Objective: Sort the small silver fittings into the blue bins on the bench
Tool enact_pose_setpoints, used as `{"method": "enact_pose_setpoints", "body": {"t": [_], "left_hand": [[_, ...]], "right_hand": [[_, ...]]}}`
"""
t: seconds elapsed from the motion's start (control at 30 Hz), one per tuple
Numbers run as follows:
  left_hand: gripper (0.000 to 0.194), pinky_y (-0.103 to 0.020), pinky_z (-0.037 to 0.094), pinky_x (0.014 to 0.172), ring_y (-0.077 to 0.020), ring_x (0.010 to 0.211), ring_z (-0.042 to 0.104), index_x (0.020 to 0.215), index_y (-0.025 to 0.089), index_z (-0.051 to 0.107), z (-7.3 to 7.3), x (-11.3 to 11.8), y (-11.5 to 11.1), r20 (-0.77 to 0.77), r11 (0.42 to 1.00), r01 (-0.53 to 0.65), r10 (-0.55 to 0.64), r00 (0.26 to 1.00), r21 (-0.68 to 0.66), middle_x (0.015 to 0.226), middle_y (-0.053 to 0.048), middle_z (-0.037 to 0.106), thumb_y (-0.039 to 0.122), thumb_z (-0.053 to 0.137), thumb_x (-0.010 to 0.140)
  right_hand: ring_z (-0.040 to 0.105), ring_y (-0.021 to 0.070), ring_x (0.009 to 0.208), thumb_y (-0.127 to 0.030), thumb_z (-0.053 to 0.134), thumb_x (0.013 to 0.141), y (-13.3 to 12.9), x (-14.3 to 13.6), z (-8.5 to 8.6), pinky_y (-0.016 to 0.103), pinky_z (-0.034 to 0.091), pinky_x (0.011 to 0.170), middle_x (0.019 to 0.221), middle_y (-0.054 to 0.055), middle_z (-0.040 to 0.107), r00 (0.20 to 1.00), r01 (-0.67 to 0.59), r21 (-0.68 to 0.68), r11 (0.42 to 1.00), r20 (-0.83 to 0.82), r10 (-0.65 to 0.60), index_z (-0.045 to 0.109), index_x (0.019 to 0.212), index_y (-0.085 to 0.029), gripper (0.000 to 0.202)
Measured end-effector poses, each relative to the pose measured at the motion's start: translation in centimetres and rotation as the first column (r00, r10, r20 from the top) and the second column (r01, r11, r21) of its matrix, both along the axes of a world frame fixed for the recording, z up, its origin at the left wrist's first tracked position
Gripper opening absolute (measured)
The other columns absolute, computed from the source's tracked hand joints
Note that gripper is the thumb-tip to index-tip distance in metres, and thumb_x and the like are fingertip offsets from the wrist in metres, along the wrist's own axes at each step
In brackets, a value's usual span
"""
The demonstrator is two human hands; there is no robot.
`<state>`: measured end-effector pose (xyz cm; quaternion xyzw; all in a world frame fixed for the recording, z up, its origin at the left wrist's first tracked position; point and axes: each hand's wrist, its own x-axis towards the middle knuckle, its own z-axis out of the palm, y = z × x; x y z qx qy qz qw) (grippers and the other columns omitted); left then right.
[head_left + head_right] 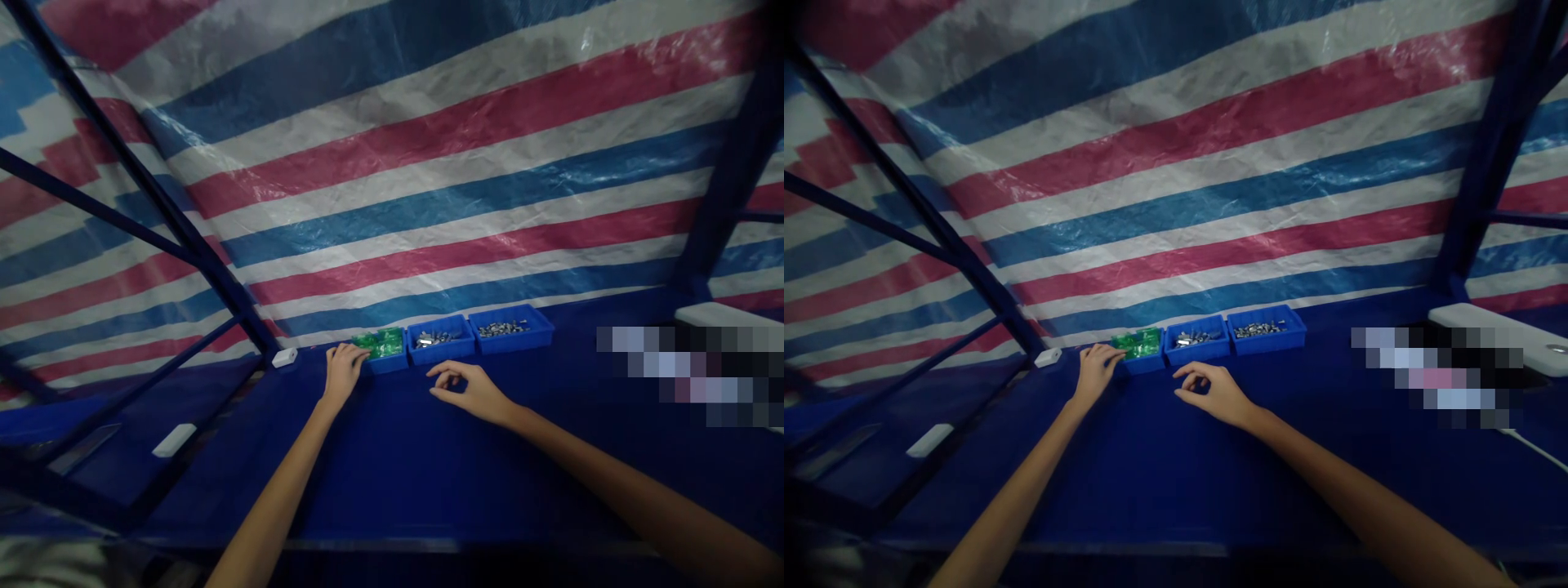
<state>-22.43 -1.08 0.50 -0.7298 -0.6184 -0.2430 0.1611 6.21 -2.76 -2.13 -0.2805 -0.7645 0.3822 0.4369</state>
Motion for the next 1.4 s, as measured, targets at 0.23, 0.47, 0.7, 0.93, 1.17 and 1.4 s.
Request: {"method": "enact_pose_setpoints", "body": {"t": [0.23, 0.47, 0.7, 0.93, 1.17, 1.4], "left_hand": [[0.023, -0.039, 0.032, 0.087, -0.0204, 0.094, 0.055, 0.092, 0.025, 0.066, -0.6, -0.5, 0.0, -0.024, 1.0, -0.009, 0.009, 1.0, -0.009, 0.092, -0.004, 0.069, 0.031, 0.044, 0.087], [0.044, -0.045, 0.032, 0.095, -0.0277, 0.119, 0.04, 0.125, 0.021, 0.044, 0.0, 1.7, -1.6, 0.021, 0.987, -0.111, 0.11, 0.994, 0.114, 0.132, -0.012, 0.044, 0.042, 0.041, 0.086], [0.047, -0.045, 0.033, 0.097, -0.0269, 0.123, 0.034, 0.129, 0.023, 0.038, -4.7, 13.2, -6.0, 0.083, 0.99, 0.133, -0.129, 0.988, -0.037, 0.136, -0.012, 0.035, 0.043, 0.04, 0.086], [0.025, -0.044, 0.036, 0.09, -0.0254, 0.109, 0.043, 0.101, 0.022, 0.056, -4.9, 16.5, -7.9, 0.099, 0.988, 0.117, -0.107, 0.989, -0.097, 0.117, -0.01, 0.049, 0.034, 0.039, 0.087], [0.019, -0.037, 0.038, 0.081, -0.0214, 0.094, 0.048, 0.093, 0.02, 0.057, -4.3, 16.4, -8.3, 0.101, 0.985, 0.059, -0.043, 0.994, -0.161, 0.098, -0.006, 0.055, 0.024, 0.039, 0.085], [0.019, -0.036, 0.038, 0.08, -0.0221, 0.095, 0.048, 0.092, 0.02, 0.057, -4.4, 16.5, -8.2, 0.104, 0.986, 0.04, -0.023, 0.994, -0.161, 0.098, -0.007, 0.055, 0.022, 0.041, 0.083]], "right_hand": [[0.061, 0.0134, 0.068, -0.033, 0.062, 0.074, 0.4, 0.0, -0.1, 0.027, 0.043, 0.066, 0.073, 0.0, 0.068, 0.999, 0.001, 0.018, 1.0, 0.033, -0.002, 0.062, 0.099, -0.022, 0.027], [0.062, 0.0122, 0.07, -0.031, 0.061, 0.075, 1.7, 1.0, -0.5, 0.024, 0.045, 0.067, 0.076, -0.001, 0.068, 0.991, 0.001, 0.092, 0.996, 0.131, -0.013, 0.063, 0.098, -0.022, 0.025], [0.062, 0.0133, 0.071, -0.025, 0.055, 0.078, 3.0, 2.1, -2.1, 0.024, 0.046, 0.067, 0.082, 0.001, 0.069, 0.946, 0.112, 0.214, 0.97, 0.276, -0.17, 0.067, 0.087, -0.022, 0.016], [0.063, 0.014, 0.072, -0.025, 0.052, 0.076, 4.0, 3.4, -3.0, 0.025, 0.05, 0.071, 0.08, 0.004, 0.069, 0.912, 0.408, -0.002, 0.913, 0.053, -0.407, 0.066, 0.09, -0.017, 0.021], [0.065, 0.0155, 0.071, -0.022, 0.051, 0.072, 1.6, 5.5, -2.9, 0.028, 0.051, 0.071, 0.074, 0.005, 0.069, 0.891, 0.453, -0.117, 0.884, 0.011, -0.455, 0.067, 0.084, -0.016, 0.021], [0.062, 0.0145, 0.069, -0.02, 0.049, 0.072, 0.0, 6.0, -3.5, 0.027, 0.049, 0.07, 0.077, 0.005, 0.068, 0.908, 0.41, -0.006, 0.912, 0.103, -0.407, 0.067, 0.083, -0.015, 0.022]]}}
